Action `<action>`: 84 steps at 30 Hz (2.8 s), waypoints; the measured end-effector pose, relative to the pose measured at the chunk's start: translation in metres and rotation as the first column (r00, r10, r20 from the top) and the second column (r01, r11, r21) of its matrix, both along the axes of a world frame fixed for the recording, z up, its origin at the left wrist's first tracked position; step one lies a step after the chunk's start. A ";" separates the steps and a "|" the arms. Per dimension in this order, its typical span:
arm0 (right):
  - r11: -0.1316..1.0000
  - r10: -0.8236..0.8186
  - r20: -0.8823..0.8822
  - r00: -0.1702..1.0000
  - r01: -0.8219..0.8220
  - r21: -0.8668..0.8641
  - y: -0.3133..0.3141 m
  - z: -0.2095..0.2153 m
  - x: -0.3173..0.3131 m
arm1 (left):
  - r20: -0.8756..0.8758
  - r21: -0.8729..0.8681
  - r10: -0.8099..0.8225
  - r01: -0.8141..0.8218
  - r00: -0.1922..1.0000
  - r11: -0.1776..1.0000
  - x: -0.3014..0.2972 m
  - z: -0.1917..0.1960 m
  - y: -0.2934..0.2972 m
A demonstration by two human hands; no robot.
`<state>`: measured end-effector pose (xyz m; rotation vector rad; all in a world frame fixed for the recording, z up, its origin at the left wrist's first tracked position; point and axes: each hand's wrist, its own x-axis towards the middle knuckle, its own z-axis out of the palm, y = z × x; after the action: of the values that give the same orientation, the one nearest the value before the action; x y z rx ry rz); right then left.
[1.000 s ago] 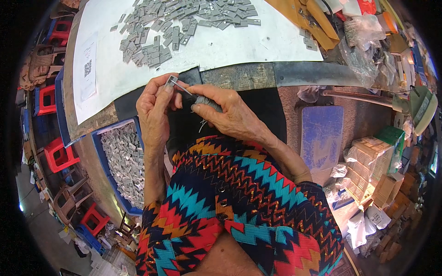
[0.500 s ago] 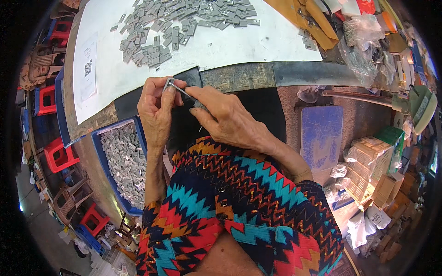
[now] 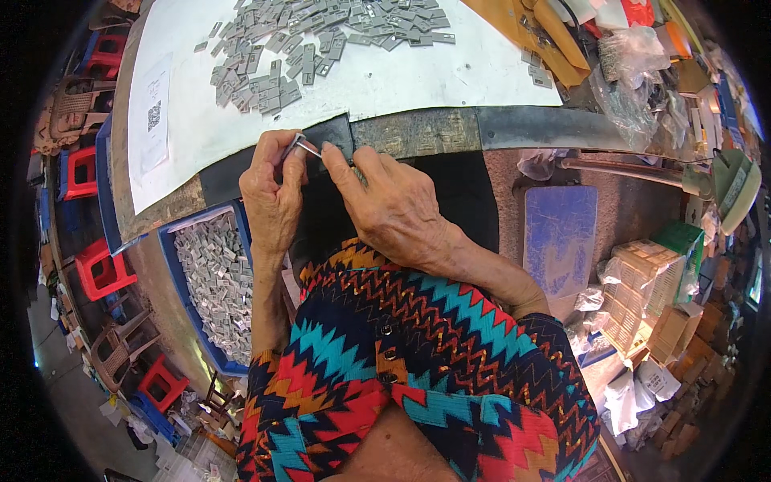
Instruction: Inspecting and processing small metal buckles at a workbench using a hand pick tool.
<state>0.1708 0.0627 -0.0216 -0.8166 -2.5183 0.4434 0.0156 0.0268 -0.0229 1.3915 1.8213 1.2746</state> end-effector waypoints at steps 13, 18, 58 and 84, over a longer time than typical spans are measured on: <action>0.965 0.033 -0.185 0.982 -0.080 -0.251 -0.002 -0.004 -0.005 | -0.191 0.058 -0.026 0.038 0.981 0.998 -0.003 -0.002 -0.002; 0.896 0.037 -0.300 0.953 -0.165 -0.413 0.000 0.000 -0.009 | -0.243 0.114 -0.010 0.038 0.970 0.993 -0.004 0.000 -0.003; 0.294 -0.002 -0.212 0.977 -0.202 -0.934 0.000 -0.021 0.011 | -0.839 -0.123 0.085 -0.340 0.537 0.932 -0.051 -0.020 0.053; 0.577 -0.173 -0.397 0.901 -0.234 -0.782 0.018 0.002 0.017 | 0.967 0.086 -0.112 0.119 0.228 0.989 -0.014 0.005 0.018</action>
<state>0.1879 0.0807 -0.0198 -0.8325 -1.8082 1.7017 0.0013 0.0449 -0.0181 0.3645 0.7522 1.5071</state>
